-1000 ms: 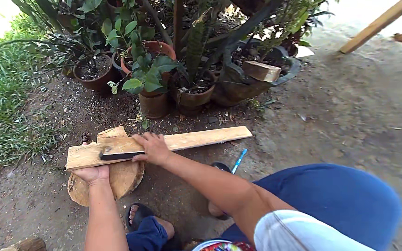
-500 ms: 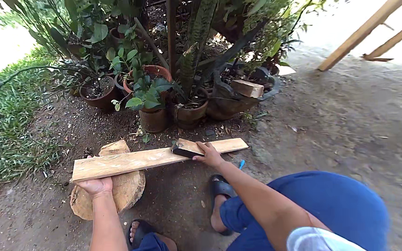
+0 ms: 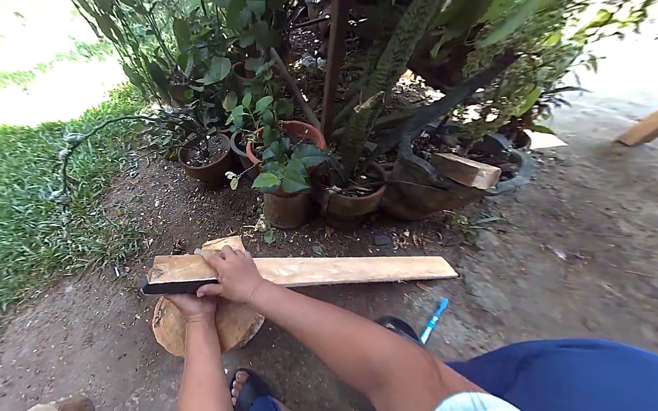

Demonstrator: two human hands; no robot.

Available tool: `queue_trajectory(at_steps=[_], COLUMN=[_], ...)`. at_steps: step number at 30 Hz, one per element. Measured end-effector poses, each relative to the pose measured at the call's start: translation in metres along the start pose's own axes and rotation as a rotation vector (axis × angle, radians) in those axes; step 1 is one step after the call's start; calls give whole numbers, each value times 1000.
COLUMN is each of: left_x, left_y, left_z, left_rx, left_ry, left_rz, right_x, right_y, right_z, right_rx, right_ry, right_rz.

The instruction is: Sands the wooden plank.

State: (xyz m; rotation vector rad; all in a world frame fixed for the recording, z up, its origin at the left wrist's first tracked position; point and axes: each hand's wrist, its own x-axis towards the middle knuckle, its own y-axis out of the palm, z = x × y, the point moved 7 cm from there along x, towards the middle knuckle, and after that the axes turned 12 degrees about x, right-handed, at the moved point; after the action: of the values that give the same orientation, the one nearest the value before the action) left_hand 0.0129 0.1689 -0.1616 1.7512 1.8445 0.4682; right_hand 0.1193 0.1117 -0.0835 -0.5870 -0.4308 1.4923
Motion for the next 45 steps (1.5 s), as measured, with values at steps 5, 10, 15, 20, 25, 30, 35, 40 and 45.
queue_trajectory(at_steps=[5,10,15,20,25,30,35,40,45], left_x=[4,-2,-4,0,5,1,1,5,-3], left_y=[0,-2,1,1,-1,4,1,-3,2], left_z=[-3,-2,-2,4,6,-1,1,4,1], left_rx=[15,-9,9,48,52,45,55,67,34], left_ry=[8,-19,-61,-70,-24,59,3,-17,-45], left_rz=[34,-24,-21,-35,-40,0,20,44,26], right_x=[-38,-123,-177,-134,-46,13,-7,-92,-175], right_y=[-36,-84,-106,-81,-31,7,-3,-44,-90], right_z=[-82,-236,-285,-219,-86,8,-31,-147,-253], right_rx=[-47,-98,-14,-23,23,44,-57,-141,-123], right_ry=[115,305,436,194,125,135,87,266,605], right_rz=[-123,-305,-433,-429,-186,-44,-63,-173,-329])
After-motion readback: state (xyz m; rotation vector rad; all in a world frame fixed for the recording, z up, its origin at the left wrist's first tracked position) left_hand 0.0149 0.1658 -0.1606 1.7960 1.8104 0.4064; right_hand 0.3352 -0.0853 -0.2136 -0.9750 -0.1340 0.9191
